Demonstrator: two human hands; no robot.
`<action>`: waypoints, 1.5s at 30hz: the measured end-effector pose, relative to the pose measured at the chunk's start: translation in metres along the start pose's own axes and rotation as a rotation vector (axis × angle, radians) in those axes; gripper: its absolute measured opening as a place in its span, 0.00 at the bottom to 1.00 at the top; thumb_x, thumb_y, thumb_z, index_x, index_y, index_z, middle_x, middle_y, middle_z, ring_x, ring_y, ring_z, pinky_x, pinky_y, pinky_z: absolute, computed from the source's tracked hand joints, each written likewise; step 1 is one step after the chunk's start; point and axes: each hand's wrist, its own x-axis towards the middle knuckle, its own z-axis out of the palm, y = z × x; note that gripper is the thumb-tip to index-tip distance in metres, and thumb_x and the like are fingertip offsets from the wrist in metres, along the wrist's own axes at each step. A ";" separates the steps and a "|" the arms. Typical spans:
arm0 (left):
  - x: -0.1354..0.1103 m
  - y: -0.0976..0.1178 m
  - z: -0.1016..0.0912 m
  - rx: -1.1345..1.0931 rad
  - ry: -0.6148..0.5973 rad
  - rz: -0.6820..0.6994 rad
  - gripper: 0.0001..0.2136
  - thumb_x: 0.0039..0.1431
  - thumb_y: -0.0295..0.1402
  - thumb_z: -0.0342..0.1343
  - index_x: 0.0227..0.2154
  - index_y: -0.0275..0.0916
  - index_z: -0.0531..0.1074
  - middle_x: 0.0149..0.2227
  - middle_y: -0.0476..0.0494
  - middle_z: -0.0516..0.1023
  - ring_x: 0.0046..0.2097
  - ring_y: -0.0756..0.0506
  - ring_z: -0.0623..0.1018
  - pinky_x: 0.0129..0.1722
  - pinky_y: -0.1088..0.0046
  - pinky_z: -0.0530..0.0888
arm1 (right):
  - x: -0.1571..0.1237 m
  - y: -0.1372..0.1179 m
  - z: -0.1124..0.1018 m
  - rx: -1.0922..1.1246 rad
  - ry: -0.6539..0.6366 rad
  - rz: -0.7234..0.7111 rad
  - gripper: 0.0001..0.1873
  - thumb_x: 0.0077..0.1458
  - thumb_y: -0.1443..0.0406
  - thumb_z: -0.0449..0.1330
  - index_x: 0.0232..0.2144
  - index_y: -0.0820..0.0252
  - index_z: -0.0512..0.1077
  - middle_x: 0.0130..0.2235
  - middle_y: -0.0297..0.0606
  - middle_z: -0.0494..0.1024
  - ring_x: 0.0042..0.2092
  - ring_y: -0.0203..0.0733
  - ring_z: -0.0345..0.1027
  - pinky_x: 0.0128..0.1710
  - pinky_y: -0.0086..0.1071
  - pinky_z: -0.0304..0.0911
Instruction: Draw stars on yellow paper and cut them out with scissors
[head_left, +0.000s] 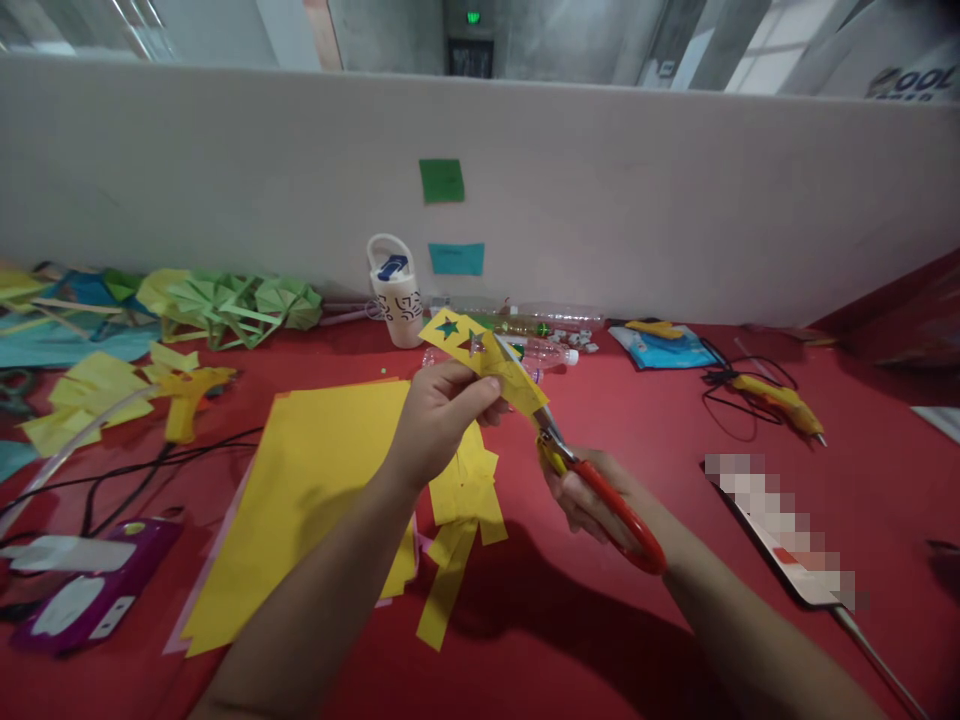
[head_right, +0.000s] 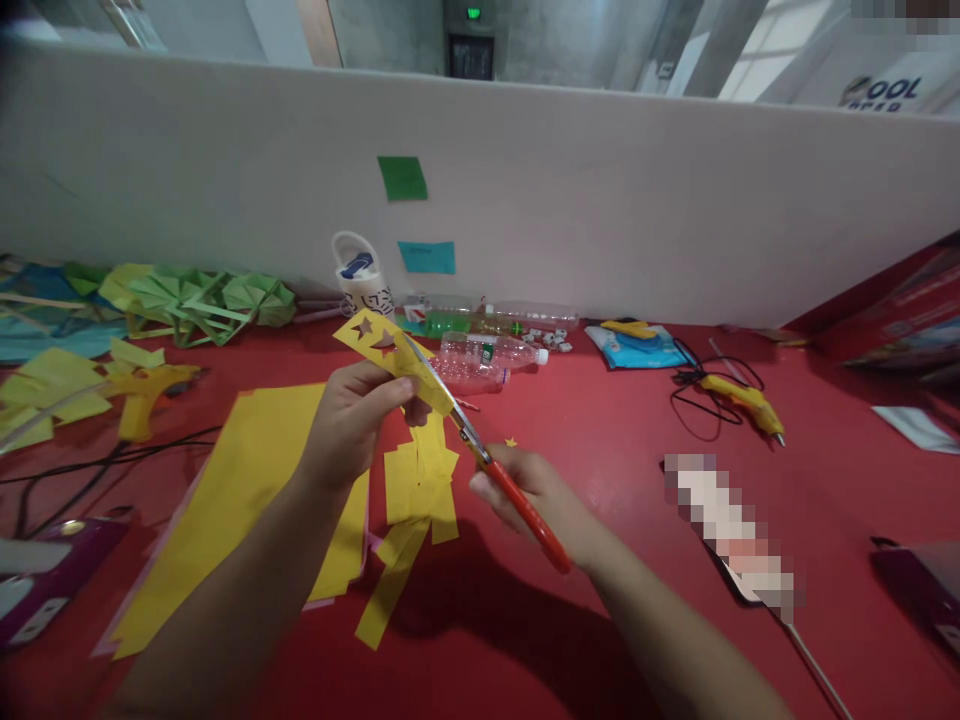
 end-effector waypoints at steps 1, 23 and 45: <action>0.000 0.001 0.000 -0.005 -0.001 0.001 0.09 0.43 0.35 0.58 0.15 0.38 0.74 0.17 0.47 0.75 0.19 0.51 0.72 0.21 0.75 0.71 | 0.000 -0.001 0.000 -0.003 0.003 -0.001 0.30 0.57 0.38 0.56 0.25 0.55 0.58 0.20 0.26 0.59 0.18 0.28 0.49 0.14 0.26 0.46; 0.006 -0.006 -0.011 -0.062 0.089 0.130 0.08 0.52 0.33 0.60 0.21 0.39 0.71 0.23 0.51 0.72 0.26 0.52 0.72 0.27 0.77 0.71 | 0.002 -0.011 -0.002 -0.041 0.032 0.045 0.30 0.53 0.39 0.59 0.22 0.54 0.57 0.17 0.24 0.58 0.17 0.29 0.51 0.14 0.26 0.46; 0.006 0.007 -0.015 -0.148 0.074 -0.032 0.06 0.41 0.29 0.66 0.23 0.38 0.74 0.20 0.54 0.71 0.19 0.56 0.65 0.18 0.79 0.63 | 0.001 -0.018 -0.003 -0.128 0.019 0.046 0.30 0.54 0.37 0.56 0.23 0.54 0.57 0.19 0.24 0.58 0.18 0.29 0.50 0.18 0.28 0.50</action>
